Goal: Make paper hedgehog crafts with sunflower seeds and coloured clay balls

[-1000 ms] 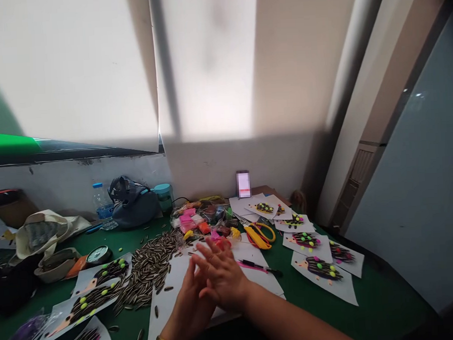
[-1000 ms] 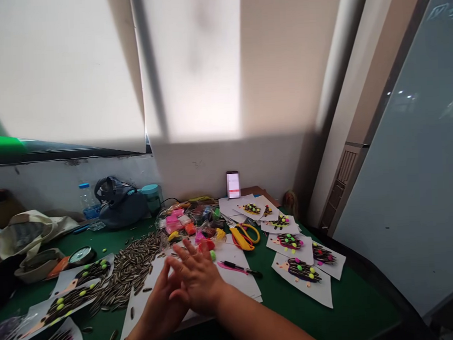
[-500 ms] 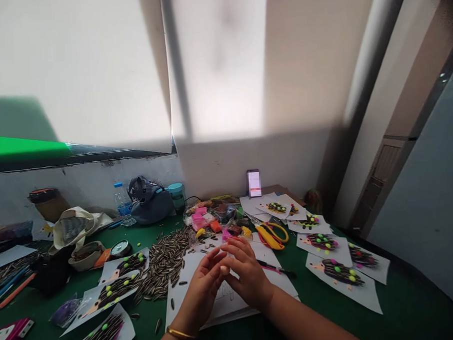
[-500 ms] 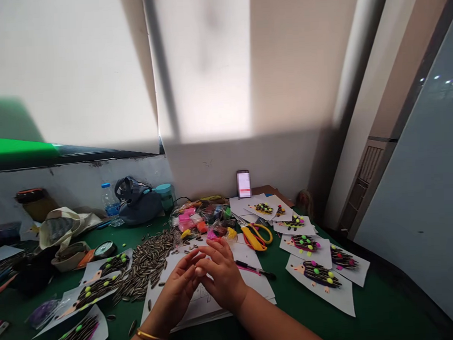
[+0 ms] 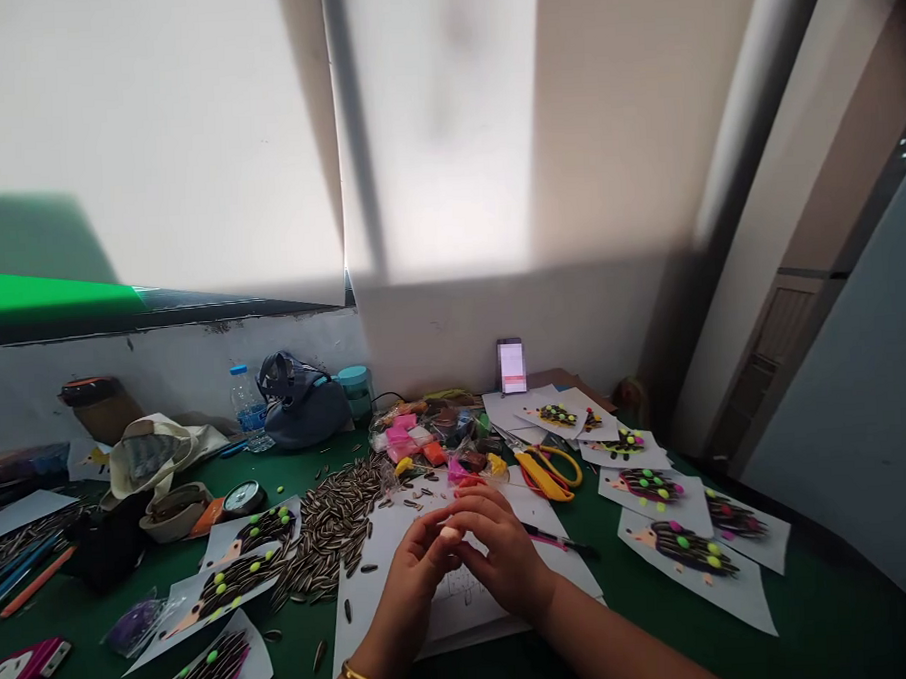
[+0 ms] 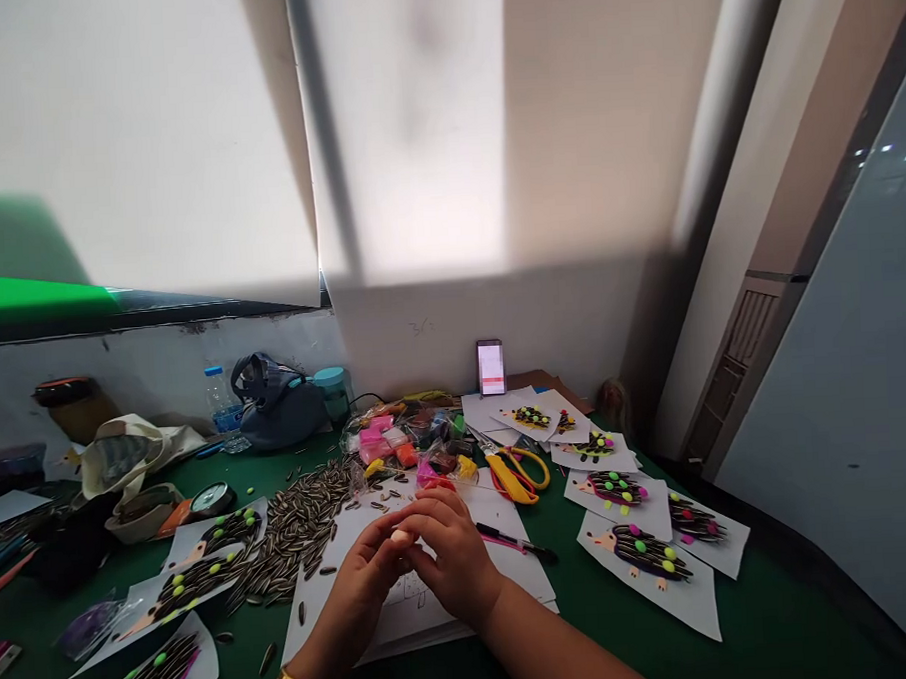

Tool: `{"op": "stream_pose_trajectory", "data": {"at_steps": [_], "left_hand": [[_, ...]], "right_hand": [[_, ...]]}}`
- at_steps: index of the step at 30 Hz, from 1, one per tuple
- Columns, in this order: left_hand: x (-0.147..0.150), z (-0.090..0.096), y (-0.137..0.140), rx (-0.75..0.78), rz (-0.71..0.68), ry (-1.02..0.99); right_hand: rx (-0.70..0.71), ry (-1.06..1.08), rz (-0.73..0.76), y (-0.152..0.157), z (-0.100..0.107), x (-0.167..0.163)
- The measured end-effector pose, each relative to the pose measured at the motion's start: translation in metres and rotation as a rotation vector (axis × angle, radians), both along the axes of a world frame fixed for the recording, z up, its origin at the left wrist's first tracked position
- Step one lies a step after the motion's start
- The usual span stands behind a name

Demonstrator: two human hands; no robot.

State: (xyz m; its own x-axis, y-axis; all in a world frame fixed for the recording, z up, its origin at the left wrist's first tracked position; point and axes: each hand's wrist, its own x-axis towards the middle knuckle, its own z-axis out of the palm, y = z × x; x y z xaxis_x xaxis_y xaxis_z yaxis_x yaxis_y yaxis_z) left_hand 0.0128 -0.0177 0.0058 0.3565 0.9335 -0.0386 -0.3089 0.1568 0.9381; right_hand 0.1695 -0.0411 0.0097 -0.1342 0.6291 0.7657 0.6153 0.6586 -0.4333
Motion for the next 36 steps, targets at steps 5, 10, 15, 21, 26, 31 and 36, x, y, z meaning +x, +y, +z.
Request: {"op": "stream_pose_trajectory", "data": {"at_steps": [5,10,15,21,26,31,36], "left_hand": [[-0.0034,-0.0035,0.0007,0.052,-0.011,0.023],[-0.0078,-0.0076,0.0038,0.115,0.068,0.085],[-0.0061,-0.0044,0.0008,0.150,0.049,0.093],[-0.0033,0.0007,-0.0035,0.176,0.050,0.067],[-0.0049,0.0014,-0.0011,0.218,0.126,0.076],[-0.0031,0.0002,-0.0007,0.336,0.124,0.048],[-0.0024,-0.0007,0.0003,0.282,0.150,0.032]], "right_hand": [[0.003,0.014,-0.006,0.0015,-0.0015,-0.0010],[-0.040,0.021,0.037,0.0006,0.0009,-0.0018],[-0.098,0.025,0.098,-0.0006,-0.0004,-0.0005],[-0.105,0.085,0.064,0.0019,-0.0063,0.0022],[-0.122,0.082,0.132,0.0008,-0.0058,0.0033],[-0.194,0.139,0.190,0.0005,-0.0042,0.0033],[-0.204,0.189,0.150,0.0045,-0.0068,0.0026]]}}
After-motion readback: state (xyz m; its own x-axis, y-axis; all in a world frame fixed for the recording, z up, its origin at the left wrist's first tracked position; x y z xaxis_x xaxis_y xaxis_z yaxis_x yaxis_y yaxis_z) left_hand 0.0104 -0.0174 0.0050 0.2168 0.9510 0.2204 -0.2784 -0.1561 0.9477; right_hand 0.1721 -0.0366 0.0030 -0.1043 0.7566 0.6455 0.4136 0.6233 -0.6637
